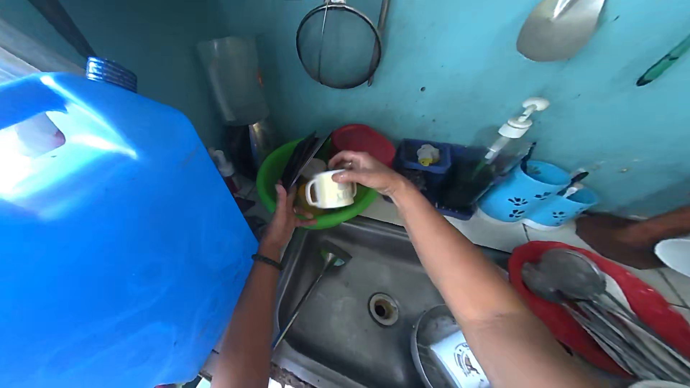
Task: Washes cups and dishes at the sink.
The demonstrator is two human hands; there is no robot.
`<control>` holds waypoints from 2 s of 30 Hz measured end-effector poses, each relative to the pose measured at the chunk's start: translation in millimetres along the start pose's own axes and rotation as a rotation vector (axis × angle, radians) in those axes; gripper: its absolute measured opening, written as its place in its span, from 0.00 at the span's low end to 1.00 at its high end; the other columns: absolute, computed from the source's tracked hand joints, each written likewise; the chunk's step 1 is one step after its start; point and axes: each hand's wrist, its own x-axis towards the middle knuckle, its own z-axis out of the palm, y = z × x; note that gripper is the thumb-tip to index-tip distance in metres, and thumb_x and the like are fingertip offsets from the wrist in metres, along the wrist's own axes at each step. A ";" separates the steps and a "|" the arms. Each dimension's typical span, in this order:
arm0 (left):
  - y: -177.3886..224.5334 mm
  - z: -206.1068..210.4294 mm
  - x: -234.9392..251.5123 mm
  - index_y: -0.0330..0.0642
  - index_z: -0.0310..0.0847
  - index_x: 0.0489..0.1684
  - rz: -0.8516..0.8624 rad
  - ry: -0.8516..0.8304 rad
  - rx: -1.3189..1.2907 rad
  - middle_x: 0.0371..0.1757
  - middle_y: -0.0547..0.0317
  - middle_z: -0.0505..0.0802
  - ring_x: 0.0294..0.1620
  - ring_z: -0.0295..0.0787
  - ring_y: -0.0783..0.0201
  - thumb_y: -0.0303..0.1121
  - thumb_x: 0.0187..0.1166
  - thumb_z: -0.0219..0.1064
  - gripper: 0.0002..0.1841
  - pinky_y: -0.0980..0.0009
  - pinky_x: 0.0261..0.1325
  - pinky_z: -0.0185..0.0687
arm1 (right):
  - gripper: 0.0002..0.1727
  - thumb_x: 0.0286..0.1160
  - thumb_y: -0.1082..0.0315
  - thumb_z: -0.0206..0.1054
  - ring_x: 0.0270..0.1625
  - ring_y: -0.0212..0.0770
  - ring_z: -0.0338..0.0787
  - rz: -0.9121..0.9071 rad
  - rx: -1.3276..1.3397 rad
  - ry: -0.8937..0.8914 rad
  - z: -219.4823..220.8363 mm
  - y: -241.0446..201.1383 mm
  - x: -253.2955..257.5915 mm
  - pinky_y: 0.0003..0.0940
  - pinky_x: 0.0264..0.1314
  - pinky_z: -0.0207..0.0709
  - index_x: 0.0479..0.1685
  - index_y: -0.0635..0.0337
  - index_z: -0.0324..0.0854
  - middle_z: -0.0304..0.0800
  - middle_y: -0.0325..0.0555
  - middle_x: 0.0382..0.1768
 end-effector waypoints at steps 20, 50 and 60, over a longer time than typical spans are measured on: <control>-3.9 12.1 4.2 0.48 0.33 0.96 -0.023 0.134 0.115 0.67 0.47 0.76 0.27 0.79 0.69 0.46 0.95 0.45 0.34 0.71 0.32 0.84 | 0.23 0.66 0.57 0.81 0.68 0.68 0.83 -0.092 -0.709 0.248 58.0 33.9 0.1 0.65 0.71 0.75 0.56 0.65 0.91 0.86 0.67 0.61; 6.2 23.1 0.5 0.35 0.71 0.81 -0.104 0.064 0.404 0.92 0.35 0.49 0.46 0.85 0.62 0.39 0.88 0.64 0.26 0.71 0.40 0.85 | 0.47 0.64 0.64 0.83 0.77 0.69 0.78 0.096 -0.609 0.372 -30.0 40.3 24.2 0.64 0.80 0.70 0.85 0.71 0.64 0.77 0.74 0.74; -10.7 5.4 -12.0 0.49 0.69 0.82 0.021 0.051 0.393 0.88 0.52 0.66 0.50 0.85 0.65 0.39 0.85 0.66 0.26 0.66 0.47 0.86 | 0.39 0.74 0.67 0.74 0.78 0.57 0.81 -0.125 -0.426 0.493 -14.0 -41.3 -90.1 0.51 0.82 0.71 0.85 0.70 0.65 0.80 0.66 0.75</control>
